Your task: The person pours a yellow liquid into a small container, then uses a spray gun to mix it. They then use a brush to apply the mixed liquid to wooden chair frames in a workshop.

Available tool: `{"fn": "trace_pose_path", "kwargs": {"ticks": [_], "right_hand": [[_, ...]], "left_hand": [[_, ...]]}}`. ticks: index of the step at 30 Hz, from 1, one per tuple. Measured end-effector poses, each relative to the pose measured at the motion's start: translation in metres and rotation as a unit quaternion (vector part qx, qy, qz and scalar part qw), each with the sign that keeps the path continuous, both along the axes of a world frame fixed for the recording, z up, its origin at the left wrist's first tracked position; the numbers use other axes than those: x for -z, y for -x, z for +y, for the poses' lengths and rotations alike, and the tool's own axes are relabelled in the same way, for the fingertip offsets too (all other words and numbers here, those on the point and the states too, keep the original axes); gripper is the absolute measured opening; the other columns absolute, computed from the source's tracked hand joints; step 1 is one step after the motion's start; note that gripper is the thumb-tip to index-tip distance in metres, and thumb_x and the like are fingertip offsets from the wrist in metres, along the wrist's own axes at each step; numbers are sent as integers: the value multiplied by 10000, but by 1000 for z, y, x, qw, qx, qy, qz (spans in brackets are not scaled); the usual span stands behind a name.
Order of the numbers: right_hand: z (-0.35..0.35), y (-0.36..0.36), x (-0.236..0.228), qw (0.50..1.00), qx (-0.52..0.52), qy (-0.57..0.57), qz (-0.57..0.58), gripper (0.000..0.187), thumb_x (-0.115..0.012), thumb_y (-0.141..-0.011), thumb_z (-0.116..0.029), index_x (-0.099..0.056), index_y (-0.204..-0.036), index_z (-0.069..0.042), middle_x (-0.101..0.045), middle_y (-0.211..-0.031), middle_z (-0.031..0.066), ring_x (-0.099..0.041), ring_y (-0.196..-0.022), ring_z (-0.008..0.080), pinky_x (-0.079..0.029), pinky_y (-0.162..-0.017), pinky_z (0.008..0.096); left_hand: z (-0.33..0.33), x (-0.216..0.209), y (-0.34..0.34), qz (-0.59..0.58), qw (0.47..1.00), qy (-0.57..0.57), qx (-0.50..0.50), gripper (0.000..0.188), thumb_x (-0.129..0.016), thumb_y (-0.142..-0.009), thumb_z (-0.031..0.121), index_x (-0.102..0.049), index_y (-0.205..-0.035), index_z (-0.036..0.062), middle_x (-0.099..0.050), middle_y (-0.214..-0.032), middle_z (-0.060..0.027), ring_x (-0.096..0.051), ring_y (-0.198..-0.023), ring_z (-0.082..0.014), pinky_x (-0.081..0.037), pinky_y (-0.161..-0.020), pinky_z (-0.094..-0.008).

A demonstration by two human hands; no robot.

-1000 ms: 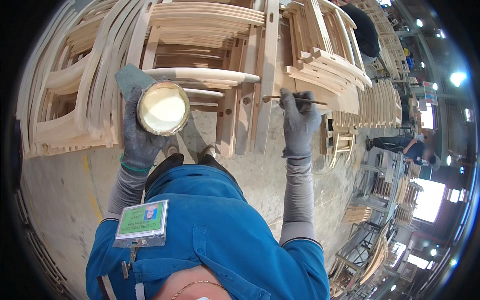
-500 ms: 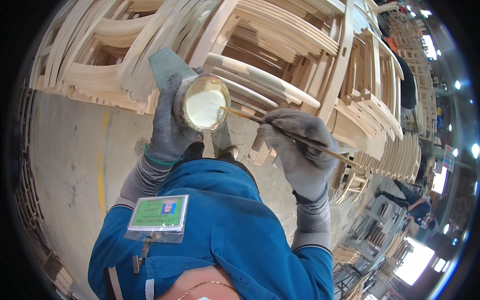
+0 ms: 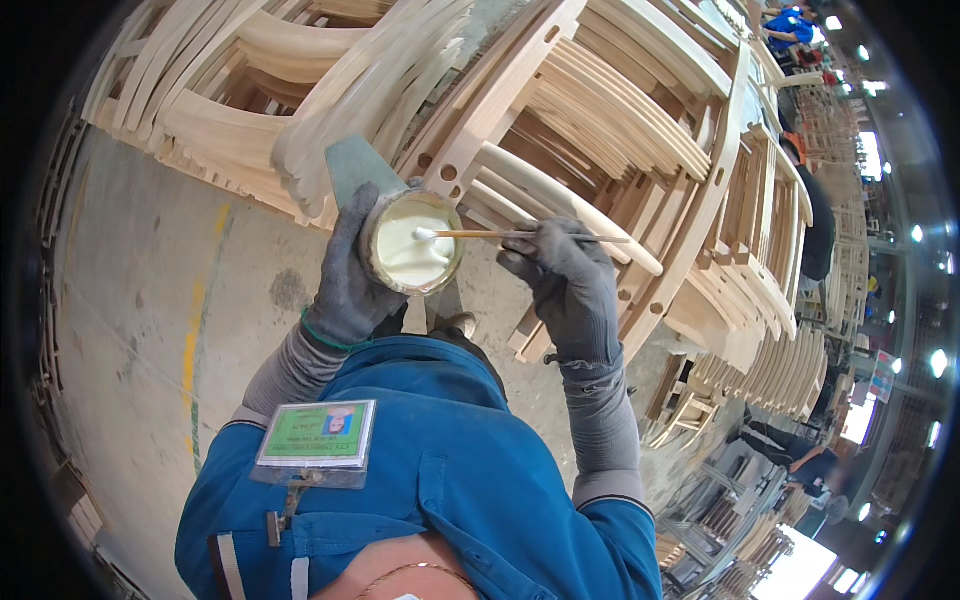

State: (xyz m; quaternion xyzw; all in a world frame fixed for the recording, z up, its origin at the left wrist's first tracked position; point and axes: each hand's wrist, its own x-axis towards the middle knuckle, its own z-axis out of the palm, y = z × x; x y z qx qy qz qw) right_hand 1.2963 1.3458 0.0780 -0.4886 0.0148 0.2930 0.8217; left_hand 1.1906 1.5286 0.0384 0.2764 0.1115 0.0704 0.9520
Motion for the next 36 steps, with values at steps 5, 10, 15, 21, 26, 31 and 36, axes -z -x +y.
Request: {"fn": "trace_pose_path", "kwargs": {"ticks": [5, 10, 15, 21, 26, 31, 36], "right_hand": [[28, -18, 6, 998, -28, -32, -37, 152, -532, -910, -94, -529, -1013, 18, -627, -856, 143, -658, -815, 239, -584, -724, 350], [53, -48, -4, 928, 26, 214, -305, 87, -608, -880, -82, -600, -886, 4, -661, -813, 110, -654, -729, 166, -567, -673, 289], [78, -55, 7, 870, -83, 278, -400, 107, -664, -840, -70, -597, -868, 9, -669, -798, 89, -643, -713, 128, -523, -608, 242], [105, -46, -16, 634, -208, 438, -603, 121, -626, -851, -189, -599, -841, -72, -653, -731, 76, -646, -648, 224, -492, -582, 299], [106, -48, -15, 629, -249, 412, -610, 138, -604, -869, -210, -590, -841, -75, -644, -732, 79, -646, -663, 248, -495, -584, 338], [110, -44, -20, 605, -252, 447, -608, 126, -613, -863, -202, -598, -864, -77, -645, -755, 86, -648, -671, 240, -494, -589, 334], [103, -55, -5, 723, -226, 381, -530, 118, -632, -847, -172, -628, -895, -64, -667, -791, 99, -659, -694, 198, -493, -594, 314]], "left_hand": [[22, 47, 12, 25, 998, -22, -54, 571, -304, -963, 450, -360, -1358, 41, -483, -1291, -150, -470, -1214, -259, -433, -996, -411], [53, 33, 25, 25, 986, 159, -52, 573, -315, -961, 453, -373, -1352, 39, -490, -1292, -140, -479, -1206, -262, -438, -988, -422], [69, 39, 35, 20, 982, 177, -62, 536, -333, -956, 463, -400, -1335, 90, -506, -1276, -110, -486, -1203, -251, -442, -990, -423], [75, 41, 36, 16, 979, 187, -82, 557, -326, -959, 458, -378, -1348, 64, -488, -1293, -122, -477, -1209, -253, -449, -984, -425], [77, 45, 35, -4, 984, 167, -70, 548, -310, -967, 441, -346, -1363, 65, -463, -1312, -136, -457, -1227, -258, -445, -992, -426], [76, 54, 36, 36, 990, 90, -103, 466, -300, -991, 349, -255, -1396, 122, -389, -1362, -128, -410, -1270, -262, -426, -1023, -425], [74, 55, 31, 18, 992, 83, -89, 457, -332, -989, 281, -220, -1406, 128, -353, -1387, -124, -391, -1281, -265, -421, -1027, -428]]}}
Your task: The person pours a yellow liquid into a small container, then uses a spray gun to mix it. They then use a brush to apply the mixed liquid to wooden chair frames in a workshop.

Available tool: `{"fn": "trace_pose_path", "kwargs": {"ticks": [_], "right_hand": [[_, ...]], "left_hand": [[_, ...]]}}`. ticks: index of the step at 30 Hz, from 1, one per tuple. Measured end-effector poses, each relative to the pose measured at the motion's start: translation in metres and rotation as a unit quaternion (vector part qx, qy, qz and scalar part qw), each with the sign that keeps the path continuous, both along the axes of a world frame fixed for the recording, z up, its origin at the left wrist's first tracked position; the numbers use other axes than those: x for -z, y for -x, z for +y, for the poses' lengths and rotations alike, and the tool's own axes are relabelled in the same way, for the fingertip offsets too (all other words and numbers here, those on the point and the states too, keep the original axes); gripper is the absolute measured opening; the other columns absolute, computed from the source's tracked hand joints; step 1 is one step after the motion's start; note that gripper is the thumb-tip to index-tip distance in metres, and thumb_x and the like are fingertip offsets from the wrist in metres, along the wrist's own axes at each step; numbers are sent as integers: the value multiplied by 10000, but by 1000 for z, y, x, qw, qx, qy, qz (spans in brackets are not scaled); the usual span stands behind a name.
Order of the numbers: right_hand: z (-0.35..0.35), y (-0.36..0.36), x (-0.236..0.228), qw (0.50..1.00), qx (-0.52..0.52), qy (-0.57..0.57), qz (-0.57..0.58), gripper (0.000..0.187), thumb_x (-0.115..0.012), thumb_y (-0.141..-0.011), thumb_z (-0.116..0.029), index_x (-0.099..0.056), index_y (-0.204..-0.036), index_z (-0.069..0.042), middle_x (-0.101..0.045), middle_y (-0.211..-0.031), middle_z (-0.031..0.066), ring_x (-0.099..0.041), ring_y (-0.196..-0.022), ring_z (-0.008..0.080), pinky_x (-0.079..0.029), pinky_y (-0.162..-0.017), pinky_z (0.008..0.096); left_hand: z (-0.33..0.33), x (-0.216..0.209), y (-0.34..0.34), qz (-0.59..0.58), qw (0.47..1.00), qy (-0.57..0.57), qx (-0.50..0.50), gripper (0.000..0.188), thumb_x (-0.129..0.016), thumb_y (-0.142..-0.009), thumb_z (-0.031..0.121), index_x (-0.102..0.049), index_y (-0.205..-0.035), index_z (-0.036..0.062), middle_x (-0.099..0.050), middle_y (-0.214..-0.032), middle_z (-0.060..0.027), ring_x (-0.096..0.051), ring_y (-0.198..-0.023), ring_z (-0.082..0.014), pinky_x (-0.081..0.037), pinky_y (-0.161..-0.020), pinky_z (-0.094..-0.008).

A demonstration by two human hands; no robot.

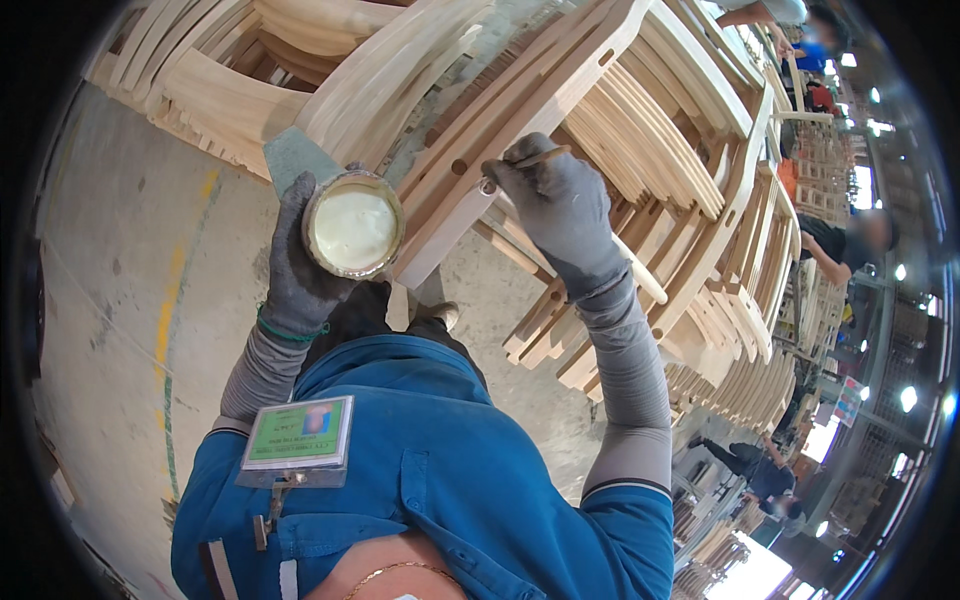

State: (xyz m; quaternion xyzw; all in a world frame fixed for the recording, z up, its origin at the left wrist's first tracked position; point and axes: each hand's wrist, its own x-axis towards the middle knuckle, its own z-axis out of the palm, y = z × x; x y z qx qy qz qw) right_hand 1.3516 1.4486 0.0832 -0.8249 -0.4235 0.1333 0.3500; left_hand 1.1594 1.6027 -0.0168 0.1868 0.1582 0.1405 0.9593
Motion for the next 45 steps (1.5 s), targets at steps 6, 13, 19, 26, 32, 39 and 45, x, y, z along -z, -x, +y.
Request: {"fn": "trace_pose_path", "kwargs": {"ticks": [6, 13, 19, 26, 32, 39, 45], "right_hand": [[-33, 6, -22, 996, 57, -64, -15, 67, -624, -828, -32, -620, -878, 14, -682, -840, 112, -656, -778, 144, -521, -708, 259], [-58, 45, -67, 928, 87, -307, 191, 165, -671, -761, 78, -588, -902, 53, -662, -924, 158, -651, -844, 194, -554, -758, 304], [-68, 47, -57, 950, 35, -251, 183, 186, -672, -774, 56, -577, -934, 55, -653, -944, 168, -652, -881, 212, -557, -773, 316], [-62, 36, -36, 805, 189, -378, 416, 242, -667, -812, -91, -528, -969, 29, -633, -891, 172, -661, -829, 271, -578, -761, 334], [-80, -3, 11, 689, 114, -389, 600, 164, -557, -892, -92, -521, -1005, 21, -608, -969, 171, -652, -879, 252, -589, -765, 356], [-63, -62, 5, 725, 103, -385, 562, 202, -516, -915, -93, -516, -1065, 42, -605, -976, 177, -638, -879, 250, -568, -799, 316], [-30, -151, -48, 878, 232, -387, 162, 172, -672, -838, -122, -606, -844, 36, -643, -748, 118, -636, -628, 152, -553, -588, 242]], "left_hand": [[-4, -16, -19, 15, 999, 25, 15, 490, -309, -983, 367, -331, -1363, 58, -437, -1333, -145, -443, -1241, -260, -436, -1001, -416], [-20, -31, -49, -40, 997, -56, 25, 550, -516, -929, 208, -259, -1384, 37, -376, -1340, -169, -442, -1232, -283, -433, -1003, -405], [-30, -23, -60, -94, 824, -553, -80, 659, -620, -859, 128, -247, -1388, 12, -416, -1299, -186, -479, -1189, -297, -439, -983, -368], [-34, -53, -75, -55, 993, 36, 93, 495, -387, -974, 367, -329, -1345, 44, -440, -1303, -144, -494, -1189, -201, -470, -973, -346], [-39, -29, -89, -2, 991, -128, 48, 552, -341, -968, 428, -371, -1341, 22, -497, -1273, -139, -504, -1175, -242, -434, -995, -378], [-27, -52, -103, -78, 982, 146, 93, 565, -356, -952, 462, -411, -1329, 43, -514, -1263, -134, -496, -1178, -263, -421, -995, -437], [-7, -39, -102, -43, 994, 100, 33, 572, -356, -947, 457, -385, -1345, 48, -508, -1268, -136, -485, -1187, -284, -425, -984, -475]]}}
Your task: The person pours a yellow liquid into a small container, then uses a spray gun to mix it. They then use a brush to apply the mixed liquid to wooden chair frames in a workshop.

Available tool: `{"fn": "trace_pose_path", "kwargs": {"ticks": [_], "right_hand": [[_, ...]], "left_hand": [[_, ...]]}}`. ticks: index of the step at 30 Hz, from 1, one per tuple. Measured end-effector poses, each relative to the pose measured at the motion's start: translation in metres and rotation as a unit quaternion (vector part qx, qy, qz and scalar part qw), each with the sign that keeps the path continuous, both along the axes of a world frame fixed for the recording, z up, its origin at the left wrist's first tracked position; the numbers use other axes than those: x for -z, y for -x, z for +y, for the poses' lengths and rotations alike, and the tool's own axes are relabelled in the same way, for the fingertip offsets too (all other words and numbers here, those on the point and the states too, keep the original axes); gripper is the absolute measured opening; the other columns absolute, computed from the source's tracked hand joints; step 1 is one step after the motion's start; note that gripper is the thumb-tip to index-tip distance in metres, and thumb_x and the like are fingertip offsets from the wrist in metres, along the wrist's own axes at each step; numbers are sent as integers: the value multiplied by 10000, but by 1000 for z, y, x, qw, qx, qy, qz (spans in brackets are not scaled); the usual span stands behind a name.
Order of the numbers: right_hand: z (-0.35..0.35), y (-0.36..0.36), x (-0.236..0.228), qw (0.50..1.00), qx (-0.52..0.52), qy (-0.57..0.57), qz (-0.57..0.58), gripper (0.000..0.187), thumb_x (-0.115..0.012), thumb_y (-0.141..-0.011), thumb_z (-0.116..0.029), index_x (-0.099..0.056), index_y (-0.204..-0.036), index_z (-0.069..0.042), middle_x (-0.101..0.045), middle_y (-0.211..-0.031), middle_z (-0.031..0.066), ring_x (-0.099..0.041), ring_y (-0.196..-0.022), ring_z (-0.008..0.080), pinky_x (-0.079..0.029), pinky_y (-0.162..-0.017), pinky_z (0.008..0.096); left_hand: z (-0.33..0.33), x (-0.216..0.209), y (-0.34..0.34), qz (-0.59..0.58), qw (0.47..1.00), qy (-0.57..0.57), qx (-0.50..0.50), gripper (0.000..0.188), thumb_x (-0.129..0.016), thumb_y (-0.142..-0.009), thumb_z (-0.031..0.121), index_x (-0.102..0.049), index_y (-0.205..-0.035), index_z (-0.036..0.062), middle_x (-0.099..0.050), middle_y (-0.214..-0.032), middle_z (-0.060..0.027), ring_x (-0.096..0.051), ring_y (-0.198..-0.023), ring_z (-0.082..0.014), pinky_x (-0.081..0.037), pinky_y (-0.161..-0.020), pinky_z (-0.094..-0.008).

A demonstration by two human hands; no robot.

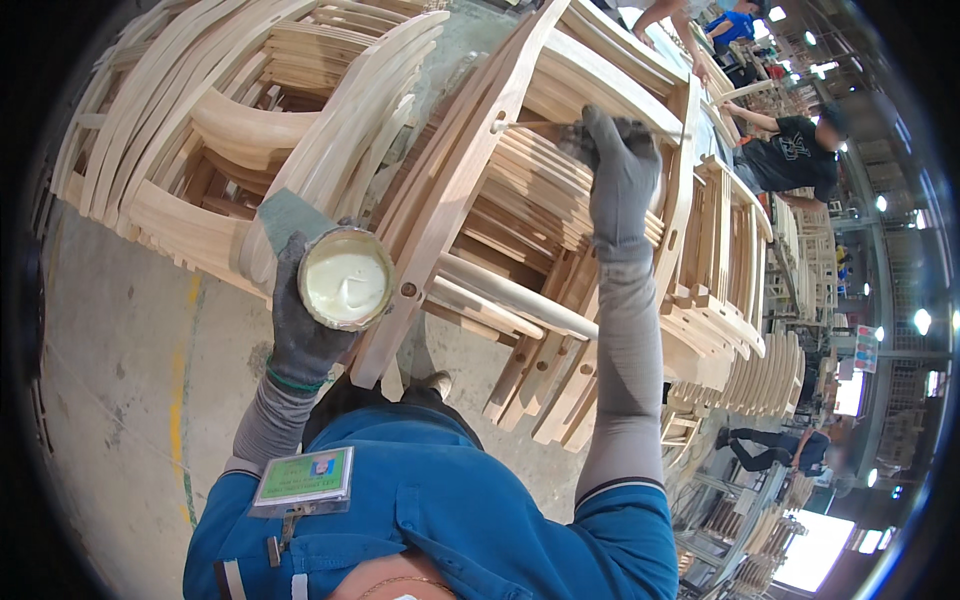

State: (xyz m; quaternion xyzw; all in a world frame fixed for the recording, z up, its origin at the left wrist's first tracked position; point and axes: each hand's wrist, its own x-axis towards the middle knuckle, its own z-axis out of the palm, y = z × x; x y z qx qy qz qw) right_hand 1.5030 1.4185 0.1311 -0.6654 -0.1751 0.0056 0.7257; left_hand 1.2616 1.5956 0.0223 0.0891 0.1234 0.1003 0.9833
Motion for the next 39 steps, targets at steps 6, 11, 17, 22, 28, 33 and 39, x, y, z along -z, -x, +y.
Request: {"fn": "trace_pose_path", "kwargs": {"ticks": [6, 11, 17, 22, 28, 33, 39], "right_hand": [[20, -47, 7, 991, -28, 119, -52, 228, -713, -805, -146, -601, -874, 39, -641, -806, 120, -662, -712, 196, -584, -631, 284], [27, -61, 16, 982, -53, 166, -75, 237, -712, -811, -172, -606, -878, 30, -643, -816, 123, -661, -720, 185, -586, -640, 280], [31, -65, 16, 940, -31, 315, -127, 291, -711, -780, -291, -653, -787, -7, -672, -684, 52, -636, -635, 102, -504, -622, 248], [34, -66, 16, 949, -32, 279, -143, 263, -715, -779, -247, -649, -793, 7, -674, -704, 60, -633, -636, 106, -504, -611, 243], [39, -51, 13, 960, -40, 270, -59, 246, -722, -781, -223, -646, -788, 11, -670, -701, 70, -636, -629, 102, -508, -578, 231], [40, -55, 22, 992, -3, 110, -65, 241, -727, -784, -206, -645, -766, 20, -659, -665, 83, -610, -570, 104, -495, -535, 237], [20, -12, 36, 923, 15, 300, -242, 93, -664, -796, -87, -651, -827, 0, -673, -779, 82, -631, -719, 126, -503, -677, 266]], "left_hand": [[8, 16, 9, 78, 976, -199, -37, 592, -327, -948, 482, -363, -1359, 58, -478, -1293, -133, -480, -1195, -293, -447, -957, -505], [17, 13, 12, 16, 999, -52, -4, 595, -315, -947, 502, -355, -1367, 82, -464, -1309, -128, -477, -1198, -295, -455, -929, -547], [21, 10, 12, 12, 1000, -11, -1, 581, -317, -947, 502, -358, -1366, 102, -455, -1325, -117, -479, -1197, -303, -463, -906, -569], [19, 20, 9, 30, 996, -84, -12, 578, -320, -948, 500, -357, -1366, 102, -453, -1329, -113, -478, -1199, -311, -465, -905, -569], [17, 31, 12, 63, 962, -258, -58, 575, -321, -950, 494, -352, -1368, 101, -444, -1339, -112, -468, -1208, -317, -470, -899, -571], [15, 19, 9, 26, 985, -171, -28, 578, -319, -951, 491, -347, -1370, 94, -442, -1339, -118, -458, -1218, -315, -460, -911, -579], [17, 11, 6, 19, 997, -68, -4, 571, -337, -955, 469, -343, -1371, 77, -444, -1335, -134, -450, -1227, -308, -447, -937, -563]]}}
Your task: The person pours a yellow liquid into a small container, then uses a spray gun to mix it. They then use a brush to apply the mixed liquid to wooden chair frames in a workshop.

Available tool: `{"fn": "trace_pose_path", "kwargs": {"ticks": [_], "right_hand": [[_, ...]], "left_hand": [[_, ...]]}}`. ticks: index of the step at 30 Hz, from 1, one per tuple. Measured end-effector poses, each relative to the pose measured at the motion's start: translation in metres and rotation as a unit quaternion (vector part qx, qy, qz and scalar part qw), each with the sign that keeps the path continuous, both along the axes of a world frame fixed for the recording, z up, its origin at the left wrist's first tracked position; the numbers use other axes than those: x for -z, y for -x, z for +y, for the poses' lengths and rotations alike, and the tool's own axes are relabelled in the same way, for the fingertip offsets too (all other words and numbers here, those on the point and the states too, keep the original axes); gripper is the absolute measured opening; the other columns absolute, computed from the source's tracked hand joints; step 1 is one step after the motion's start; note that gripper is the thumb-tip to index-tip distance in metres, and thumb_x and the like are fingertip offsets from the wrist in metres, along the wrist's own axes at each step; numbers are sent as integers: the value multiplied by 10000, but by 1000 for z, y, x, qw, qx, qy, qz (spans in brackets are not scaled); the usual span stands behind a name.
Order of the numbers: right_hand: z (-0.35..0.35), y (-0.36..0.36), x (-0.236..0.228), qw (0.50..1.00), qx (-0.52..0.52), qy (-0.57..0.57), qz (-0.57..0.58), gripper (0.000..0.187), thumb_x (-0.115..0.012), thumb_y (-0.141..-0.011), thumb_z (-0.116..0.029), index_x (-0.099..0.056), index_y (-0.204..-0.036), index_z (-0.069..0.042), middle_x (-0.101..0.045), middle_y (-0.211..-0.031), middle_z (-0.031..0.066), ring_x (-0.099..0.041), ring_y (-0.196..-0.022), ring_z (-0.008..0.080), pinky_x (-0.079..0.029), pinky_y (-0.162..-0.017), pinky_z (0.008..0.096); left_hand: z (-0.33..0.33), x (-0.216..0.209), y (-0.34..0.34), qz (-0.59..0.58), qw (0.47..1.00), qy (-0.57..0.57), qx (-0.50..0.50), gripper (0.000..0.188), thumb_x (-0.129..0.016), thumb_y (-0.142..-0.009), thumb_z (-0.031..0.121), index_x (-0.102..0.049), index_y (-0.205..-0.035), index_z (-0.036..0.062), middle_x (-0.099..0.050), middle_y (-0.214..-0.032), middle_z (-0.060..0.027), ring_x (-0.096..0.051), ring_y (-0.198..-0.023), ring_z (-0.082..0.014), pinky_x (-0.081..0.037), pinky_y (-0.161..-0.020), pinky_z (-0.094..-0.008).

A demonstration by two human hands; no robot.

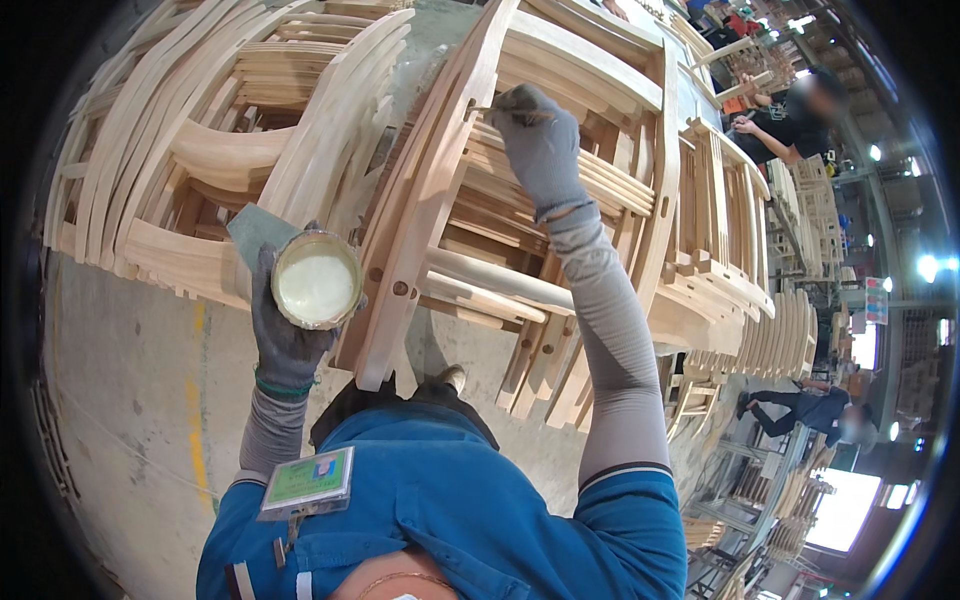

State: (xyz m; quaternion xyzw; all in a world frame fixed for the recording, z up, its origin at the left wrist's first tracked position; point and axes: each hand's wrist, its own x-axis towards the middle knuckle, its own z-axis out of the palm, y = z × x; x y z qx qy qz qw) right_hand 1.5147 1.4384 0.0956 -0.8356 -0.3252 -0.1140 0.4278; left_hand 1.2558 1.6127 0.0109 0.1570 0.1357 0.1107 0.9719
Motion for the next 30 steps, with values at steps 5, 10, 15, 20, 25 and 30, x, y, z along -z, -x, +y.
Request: {"fn": "trace_pose_path", "kwargs": {"ticks": [5, 10, 15, 20, 25, 30], "right_hand": [[-26, 59, -36, 988, -101, -96, 72, 94, -637, -791, 23, -654, -882, 5, -674, -846, 70, -626, -808, 113, -514, -733, 242], [-52, 144, -62, 928, -170, -229, 239, 176, -711, -748, 15, -647, -911, 1, -673, -889, 91, -640, -836, 127, -540, -735, 239], [-62, 178, -60, 955, -169, -141, 198, 187, -699, -756, 38, -611, -921, 37, -662, -947, 130, -648, -874, 171, -551, -759, 269], [-71, 190, -49, 920, -119, -242, 284, 123, -630, -813, 32, -603, -933, 39, -654, -900, 121, -649, -878, 195, -559, -785, 299], [-101, 181, -26, 761, -74, -444, 467, 196, -571, -890, -105, -537, -989, 61, -596, -1011, 178, -639, -935, 252, -582, -800, 340], [-112, 177, 3, 689, -62, -487, 533, 273, -562, -904, -145, -498, -1070, 63, -592, -1023, 197, -630, -967, 271, -585, -784, 303]], "left_hand": [[-10, -25, -10, -19, 1000, 1, 21, 561, -342, -963, 436, -340, -1371, 51, -440, -1343, -139, -454, -1227, -285, -429, -997, -474], [-21, -36, -15, -34, 997, -71, 16, 557, -322, -980, 395, -315, -1361, -11, -449, -1324, -149, -469, -1213, -256, -437, -1006, -402], [-35, -49, -15, -38, 995, -82, 50, 529, -328, -984, 384, -325, -1353, 5, -461, -1299, -151, -473, -1208, -240, -455, -996, -373], [-50, -52, -11, -34, 987, -140, 69, 540, -350, -972, 417, -359, -1343, 26, -489, -1275, -149, -498, -1184, -235, -466, -978, -371], [-62, -55, -16, -10, 993, -12, 116, 553, -378, -954, 457, -415, -1311, 37, -529, -1234, -142, -535, -1137, -239, -486, -943, -373], [-80, -44, -27, -14, 990, 4, 138, 563, -381, -949, 470, -426, -1303, 34, -523, -1246, -141, -533, -1135, -253, -464, -963, -394]]}}
